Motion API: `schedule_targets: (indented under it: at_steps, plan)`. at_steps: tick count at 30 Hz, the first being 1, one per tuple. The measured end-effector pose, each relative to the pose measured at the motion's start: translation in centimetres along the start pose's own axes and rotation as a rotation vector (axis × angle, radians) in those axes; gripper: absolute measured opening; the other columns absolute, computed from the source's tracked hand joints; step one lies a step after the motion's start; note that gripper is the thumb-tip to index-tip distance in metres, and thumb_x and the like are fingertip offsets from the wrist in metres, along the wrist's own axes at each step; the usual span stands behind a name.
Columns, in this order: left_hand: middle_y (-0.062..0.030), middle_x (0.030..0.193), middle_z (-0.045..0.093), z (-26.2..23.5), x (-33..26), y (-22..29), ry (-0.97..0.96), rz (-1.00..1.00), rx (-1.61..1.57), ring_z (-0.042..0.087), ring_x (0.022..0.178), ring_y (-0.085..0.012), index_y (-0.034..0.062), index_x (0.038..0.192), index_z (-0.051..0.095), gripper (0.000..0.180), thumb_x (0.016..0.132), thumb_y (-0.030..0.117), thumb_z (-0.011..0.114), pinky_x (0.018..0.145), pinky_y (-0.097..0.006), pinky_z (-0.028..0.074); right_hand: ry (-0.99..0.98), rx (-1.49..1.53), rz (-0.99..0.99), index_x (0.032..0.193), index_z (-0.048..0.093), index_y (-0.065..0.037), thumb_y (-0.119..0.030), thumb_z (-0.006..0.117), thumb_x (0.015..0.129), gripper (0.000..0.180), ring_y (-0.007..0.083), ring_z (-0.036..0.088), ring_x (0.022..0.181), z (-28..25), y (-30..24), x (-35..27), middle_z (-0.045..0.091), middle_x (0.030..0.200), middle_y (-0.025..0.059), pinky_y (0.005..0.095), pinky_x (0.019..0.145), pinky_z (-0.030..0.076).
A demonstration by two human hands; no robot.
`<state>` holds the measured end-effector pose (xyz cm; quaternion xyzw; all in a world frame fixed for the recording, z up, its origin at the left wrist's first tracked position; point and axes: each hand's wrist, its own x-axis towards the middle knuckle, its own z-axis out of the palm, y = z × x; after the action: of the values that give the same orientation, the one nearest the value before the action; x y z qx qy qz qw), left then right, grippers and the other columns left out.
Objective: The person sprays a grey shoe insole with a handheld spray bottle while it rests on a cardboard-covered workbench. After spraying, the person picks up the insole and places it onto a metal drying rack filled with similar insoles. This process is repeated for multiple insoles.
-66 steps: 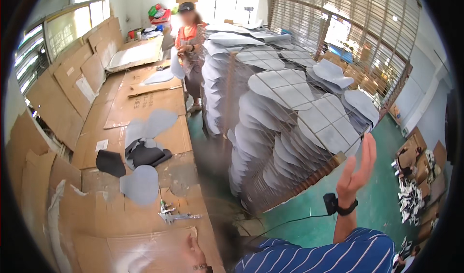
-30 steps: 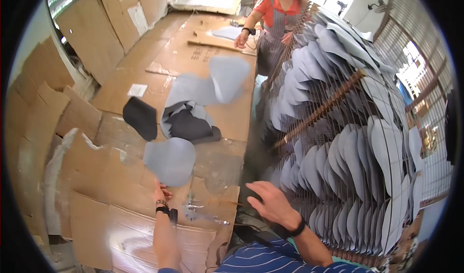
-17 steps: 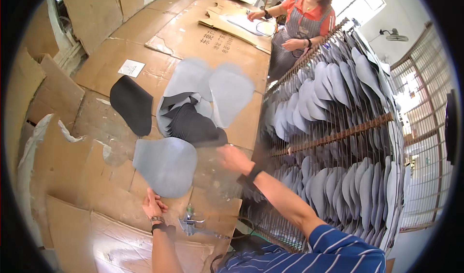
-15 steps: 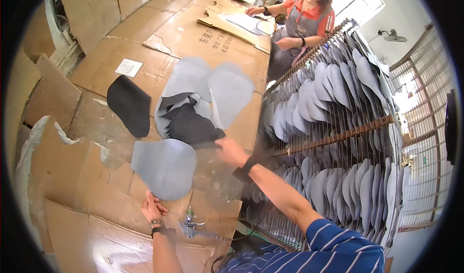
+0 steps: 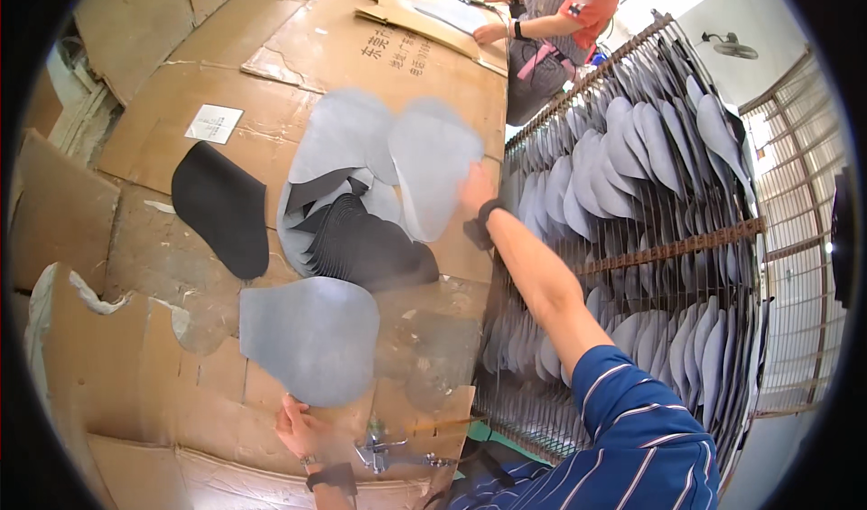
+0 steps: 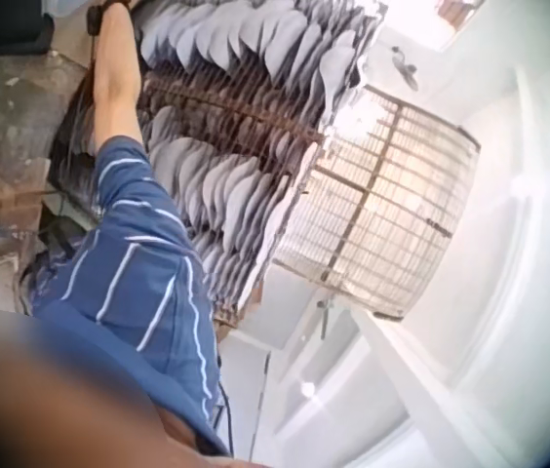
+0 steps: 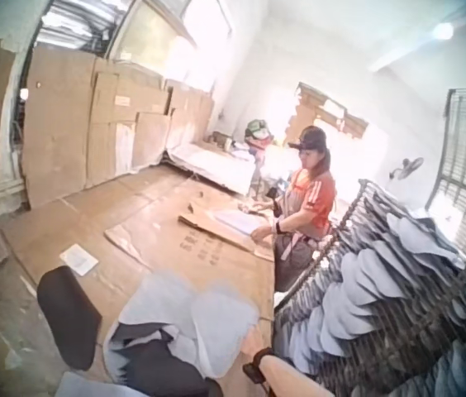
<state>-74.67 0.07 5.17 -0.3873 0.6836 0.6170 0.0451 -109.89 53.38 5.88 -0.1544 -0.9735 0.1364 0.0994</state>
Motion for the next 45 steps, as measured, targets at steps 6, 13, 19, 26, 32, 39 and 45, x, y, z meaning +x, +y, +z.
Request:
schedule_targets:
  at_steps: [6, 13, 19, 26, 32, 39, 45]
  plan:
    - [-0.0048, 0.044, 0.044, -0.8, -0.3, -0.3, -0.004, -0.032, 0.019, 0.051, 0.033, -0.0176, 0.0005, 0.082, 0.053, 0.057, 0.100, 0.055, 0.051, 0.026, -0.028, 0.036, 0.032, -0.169, -0.199, 0.134, 0.049, -0.002, -0.012, 0.061, 0.083, 0.053, 0.0410, 0.053, 0.121, 1.0, -0.3, 7.6, 0.057, 0.131, 0.0199, 0.0500, 0.099, 0.046]
    - [-0.0050, 0.044, 0.044, -0.7, -0.8, 1.4, -0.008, -0.046, 0.050, 0.051, 0.033, -0.0179, 0.0005, 0.084, 0.053, 0.057, 0.102, 0.054, 0.047, 0.027, -0.028, 0.035, -0.069, -0.328, -0.082, 0.136, 0.048, -0.004, -0.014, 0.064, 0.079, 0.060, 0.0404, 0.053, 0.121, 2.7, -1.4, 10.3, 0.061, 0.126, 0.0195, 0.0529, 0.102, 0.042]
    - [-0.0045, 0.042, 0.042, -1.4, 0.0, -0.9, -0.004, 0.043, 0.059, 0.049, 0.031, -0.0177, 0.0016, 0.083, 0.052, 0.055, 0.103, 0.053, 0.046, 0.026, -0.027, 0.033, 0.045, -0.299, -0.253, 0.107, 0.068, -0.002, -0.014, 0.067, 0.072, 0.037, 0.0418, 0.060, 0.102, -0.7, -2.2, 8.5, 0.068, 0.101, 0.0197, 0.0499, 0.088, 0.049]
    - [-0.0146, 0.066, 0.067, -0.3, -2.6, 4.0, -0.190, -0.080, -0.022, 0.062, 0.051, -0.0203, -0.0028, 0.102, 0.064, 0.049, 0.102, 0.045, 0.054, 0.047, -0.032, 0.051, -0.097, 0.221, -0.132, 0.100, 0.071, 0.001, -0.025, 0.082, 0.061, 0.048, 0.0351, 0.067, 0.095, -9.8, -3.3, 2.5, 0.071, 0.099, 0.0212, 0.0423, 0.082, 0.054]
    - [-0.0110, 0.057, 0.061, -0.1, -3.9, 5.7, -0.256, -0.013, 0.055, 0.053, 0.042, -0.0193, 0.0018, 0.094, 0.059, 0.065, 0.098, 0.065, 0.044, 0.040, -0.031, 0.043, -0.150, 1.041, 0.103, 0.114, 0.066, 0.003, -0.011, 0.083, 0.073, 0.046, 0.0167, 0.068, 0.090, -22.9, -6.1, -9.8, 0.072, 0.098, 0.0098, 0.0340, 0.078, 0.055]
    - [-0.0109, 0.066, 0.063, 2.1, -8.9, 9.9, -0.464, 0.096, 0.055, 0.054, 0.053, -0.0222, 0.0047, 0.093, 0.060, 0.064, 0.096, 0.067, 0.047, 0.051, -0.035, 0.045, -0.101, 1.557, 0.168, 0.130, 0.055, 0.003, -0.018, 0.078, 0.085, 0.055, 0.0159, 0.063, 0.101, -45.7, -10.3, -33.0, 0.065, 0.116, 0.0088, 0.0330, 0.088, 0.051]
    - [-0.0119, 0.074, 0.065, 6.2, -25.8, 12.3, -0.925, 0.167, -0.015, 0.057, 0.064, -0.0249, 0.0057, 0.093, 0.062, 0.061, 0.096, 0.065, 0.049, 0.062, -0.039, 0.048, 0.031, 1.446, 0.167, 0.130, 0.052, 0.000, -0.019, 0.079, 0.085, 0.056, 0.0131, 0.059, 0.105, -55.3, -9.2, -48.6, 0.063, 0.114, 0.0056, 0.0304, 0.092, 0.048]
